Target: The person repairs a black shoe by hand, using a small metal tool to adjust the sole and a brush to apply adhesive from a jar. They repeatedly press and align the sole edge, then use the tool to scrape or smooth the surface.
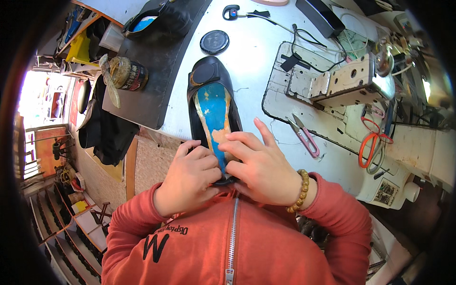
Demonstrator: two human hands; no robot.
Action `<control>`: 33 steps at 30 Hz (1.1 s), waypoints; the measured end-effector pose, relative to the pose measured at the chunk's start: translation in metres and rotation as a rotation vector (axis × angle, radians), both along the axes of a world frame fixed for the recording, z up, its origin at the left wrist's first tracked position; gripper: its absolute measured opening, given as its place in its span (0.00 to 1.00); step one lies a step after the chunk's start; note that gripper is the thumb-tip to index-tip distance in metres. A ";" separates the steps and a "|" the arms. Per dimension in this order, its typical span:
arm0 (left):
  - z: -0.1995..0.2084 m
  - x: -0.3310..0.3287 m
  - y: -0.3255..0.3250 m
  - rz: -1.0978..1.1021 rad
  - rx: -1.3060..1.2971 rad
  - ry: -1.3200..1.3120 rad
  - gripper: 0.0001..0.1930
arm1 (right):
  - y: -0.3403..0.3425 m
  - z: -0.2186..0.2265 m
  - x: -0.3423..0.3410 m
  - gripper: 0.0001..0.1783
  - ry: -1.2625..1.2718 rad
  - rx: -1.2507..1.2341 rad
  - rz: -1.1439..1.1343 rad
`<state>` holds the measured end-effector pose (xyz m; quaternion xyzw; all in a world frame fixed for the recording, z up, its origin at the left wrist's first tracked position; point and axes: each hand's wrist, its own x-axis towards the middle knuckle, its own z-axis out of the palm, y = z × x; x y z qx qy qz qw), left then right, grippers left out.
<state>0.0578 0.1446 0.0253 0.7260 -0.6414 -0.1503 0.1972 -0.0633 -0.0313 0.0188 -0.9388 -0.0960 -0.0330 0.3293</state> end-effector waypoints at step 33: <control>-0.014 0.018 -0.001 -0.239 0.137 -0.022 0.12 | -0.001 0.003 0.030 0.10 0.354 -0.432 0.420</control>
